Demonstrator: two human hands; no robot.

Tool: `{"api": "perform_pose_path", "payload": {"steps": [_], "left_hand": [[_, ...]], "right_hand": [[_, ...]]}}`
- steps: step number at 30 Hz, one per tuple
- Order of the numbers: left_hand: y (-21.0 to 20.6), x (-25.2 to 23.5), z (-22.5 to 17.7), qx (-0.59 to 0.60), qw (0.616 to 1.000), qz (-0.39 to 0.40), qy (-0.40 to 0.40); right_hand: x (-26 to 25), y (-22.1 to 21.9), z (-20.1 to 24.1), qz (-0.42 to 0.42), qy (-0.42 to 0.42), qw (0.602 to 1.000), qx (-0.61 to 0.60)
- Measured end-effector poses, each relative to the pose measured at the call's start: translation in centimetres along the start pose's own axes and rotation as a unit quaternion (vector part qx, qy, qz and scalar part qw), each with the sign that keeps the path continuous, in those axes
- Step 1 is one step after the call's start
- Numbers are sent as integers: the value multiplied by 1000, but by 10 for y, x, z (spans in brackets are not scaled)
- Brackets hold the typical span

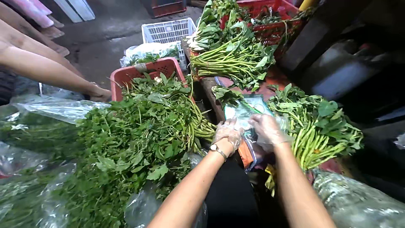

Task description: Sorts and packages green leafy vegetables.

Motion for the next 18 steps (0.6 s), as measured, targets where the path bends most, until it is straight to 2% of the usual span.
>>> {"api": "perform_pose_path", "payload": {"steps": [4, 7, 10, 11, 12, 13, 14, 15, 16, 17, 18], "left_hand": [[-4, -5, 1, -12, 1000, 7, -13], [0, -3, -11, 6, 999, 11, -43], [29, 23, -23, 56, 997, -33, -40], [43, 38, -23, 94, 991, -85, -34], [55, 54, -17, 150, 972, -180, -33], [66, 72, -6, 221, 925, -305, -45], [76, 89, 8, 295, 853, -426, -69], [87, 106, 21, 358, 783, -500, -87], [99, 123, 32, 385, 747, -531, -110], [114, 141, 37, 360, 756, -530, -137], [127, 157, 35, 293, 798, -503, -157]], "right_hand": [[13, 31, -8, -85, 7, 989, -124], [24, 49, -4, -105, 44, 973, -201], [50, 81, 6, -156, 62, 941, -295], [59, 88, 9, -173, 53, 929, -323], [65, 92, 14, -172, 41, 923, -343], [68, 91, 21, -146, 27, 920, -363], [70, 85, 30, -103, 18, 914, -392], [71, 73, 40, -53, 26, 899, -435], [69, 56, 49, 12, 43, 874, -483], [70, 39, 59, 71, 58, 850, -518], [74, 24, 73, 122, 66, 832, -537]]}}
Point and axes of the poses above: each hand's wrist, its own x-axis away from the middle knuckle, its own y-axis out of the back of the hand, z = x × y, the point moved 6 cm from there along -x, towards the middle knuckle, and after that the axes turned 11 degrees about -y, right-handed, at the moved point
